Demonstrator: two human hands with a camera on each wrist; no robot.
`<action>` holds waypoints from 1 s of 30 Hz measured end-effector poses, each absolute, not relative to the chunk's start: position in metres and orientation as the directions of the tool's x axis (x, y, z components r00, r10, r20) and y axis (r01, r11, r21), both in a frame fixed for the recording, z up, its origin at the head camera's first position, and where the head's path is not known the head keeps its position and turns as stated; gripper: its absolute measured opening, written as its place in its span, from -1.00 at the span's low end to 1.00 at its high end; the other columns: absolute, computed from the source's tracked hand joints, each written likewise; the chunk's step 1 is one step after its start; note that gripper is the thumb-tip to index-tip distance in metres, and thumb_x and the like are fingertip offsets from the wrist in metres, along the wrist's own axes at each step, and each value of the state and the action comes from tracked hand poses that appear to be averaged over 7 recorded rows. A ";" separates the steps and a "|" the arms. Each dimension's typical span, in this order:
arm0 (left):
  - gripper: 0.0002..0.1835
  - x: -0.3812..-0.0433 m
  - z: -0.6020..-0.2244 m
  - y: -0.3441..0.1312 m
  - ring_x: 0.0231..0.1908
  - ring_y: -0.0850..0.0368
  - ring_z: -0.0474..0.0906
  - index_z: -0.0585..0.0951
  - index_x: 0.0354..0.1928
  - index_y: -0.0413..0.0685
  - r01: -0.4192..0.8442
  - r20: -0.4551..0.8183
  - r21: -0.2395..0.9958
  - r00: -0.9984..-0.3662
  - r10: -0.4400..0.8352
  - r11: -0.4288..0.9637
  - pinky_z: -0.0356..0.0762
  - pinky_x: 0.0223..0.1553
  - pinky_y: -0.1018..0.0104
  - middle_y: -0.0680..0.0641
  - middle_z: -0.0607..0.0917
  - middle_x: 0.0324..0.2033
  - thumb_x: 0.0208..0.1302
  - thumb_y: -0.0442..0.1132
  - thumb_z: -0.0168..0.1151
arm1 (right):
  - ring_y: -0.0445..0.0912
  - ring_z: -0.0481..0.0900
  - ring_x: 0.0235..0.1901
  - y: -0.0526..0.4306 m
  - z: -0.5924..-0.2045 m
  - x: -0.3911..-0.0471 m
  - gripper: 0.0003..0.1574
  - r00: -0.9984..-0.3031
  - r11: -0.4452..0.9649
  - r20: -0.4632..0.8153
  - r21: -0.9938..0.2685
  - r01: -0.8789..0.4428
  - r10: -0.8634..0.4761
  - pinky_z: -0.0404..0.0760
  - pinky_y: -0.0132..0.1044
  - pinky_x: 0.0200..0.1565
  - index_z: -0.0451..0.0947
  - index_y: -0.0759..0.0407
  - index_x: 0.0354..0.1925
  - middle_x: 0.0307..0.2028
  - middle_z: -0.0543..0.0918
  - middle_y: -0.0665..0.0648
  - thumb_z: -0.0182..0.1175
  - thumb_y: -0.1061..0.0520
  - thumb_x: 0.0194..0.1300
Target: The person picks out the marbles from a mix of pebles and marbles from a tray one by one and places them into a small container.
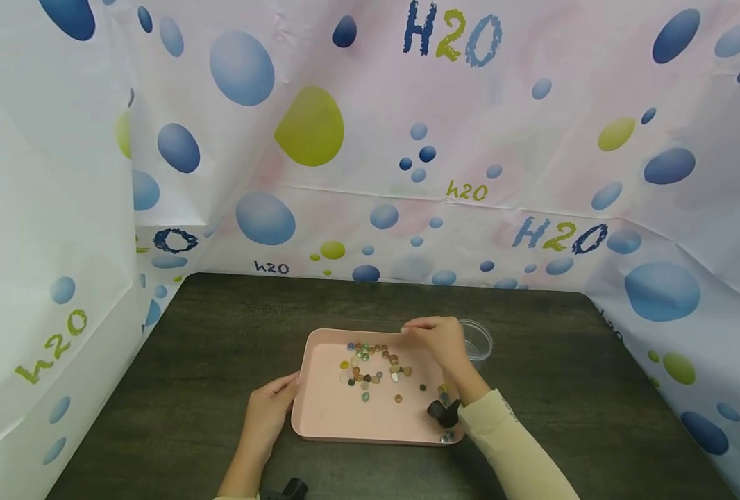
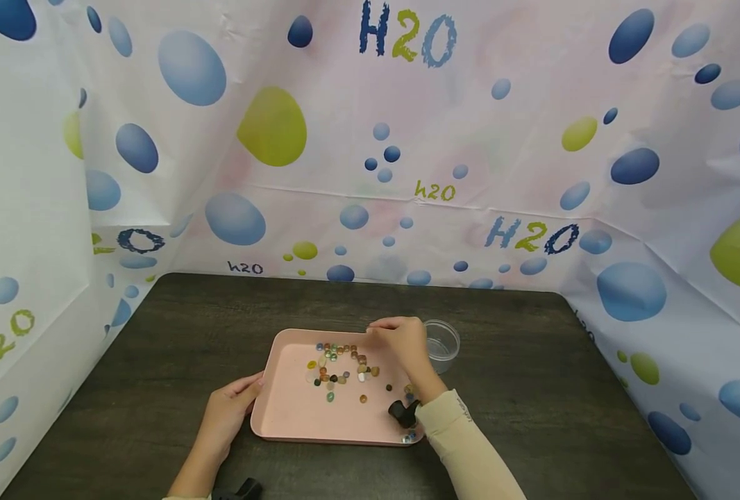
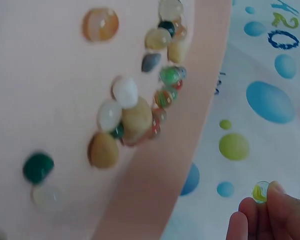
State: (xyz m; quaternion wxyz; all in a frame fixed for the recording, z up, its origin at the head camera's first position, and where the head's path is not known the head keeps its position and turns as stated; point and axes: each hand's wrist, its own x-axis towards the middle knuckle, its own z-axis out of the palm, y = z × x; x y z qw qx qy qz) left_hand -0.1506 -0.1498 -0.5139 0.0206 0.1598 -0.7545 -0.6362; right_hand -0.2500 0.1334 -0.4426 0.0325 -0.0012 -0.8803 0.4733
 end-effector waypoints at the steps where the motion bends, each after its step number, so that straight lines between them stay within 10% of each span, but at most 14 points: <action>1: -0.65 -0.151 -0.514 -0.150 0.05 -0.10 0.68 0.64 0.12 -0.27 -0.217 -0.175 0.966 -0.948 -0.266 0.140 0.70 -0.05 0.27 -0.31 0.69 0.07 0.43 -0.21 0.18 | -0.01 0.69 -0.22 0.136 -0.441 -0.250 -0.86 -0.997 0.554 0.064 -0.832 -0.034 0.034 0.57 -0.32 -0.32 0.82 0.04 -0.29 -0.24 0.82 0.12 0.43 0.04 0.19; 13: -0.65 -0.151 -0.515 -0.149 0.04 -0.08 0.69 0.64 0.13 -0.27 -0.221 -0.179 0.966 -0.946 -0.271 0.132 0.70 -0.08 0.30 -0.31 0.69 0.08 0.43 -0.20 0.18 | 0.12 0.62 0.13 0.185 -0.428 -0.250 -0.64 -0.990 0.527 0.055 -0.849 0.022 0.129 0.56 0.06 0.20 0.78 0.10 -0.12 -0.08 0.79 0.17 0.40 -0.10 0.23; 30: -0.65 -0.151 -0.517 -0.149 0.05 -0.10 0.68 0.64 0.12 -0.29 -0.193 -0.152 0.971 -0.953 -0.264 0.138 0.70 -0.06 0.30 -0.32 0.68 0.08 0.43 -0.21 0.18 | 0.15 0.57 0.15 0.230 -0.441 -0.242 -0.57 -0.966 0.501 0.036 -0.859 0.101 0.257 0.48 0.08 0.22 0.74 0.22 -0.06 0.05 0.71 0.29 0.38 -0.06 0.25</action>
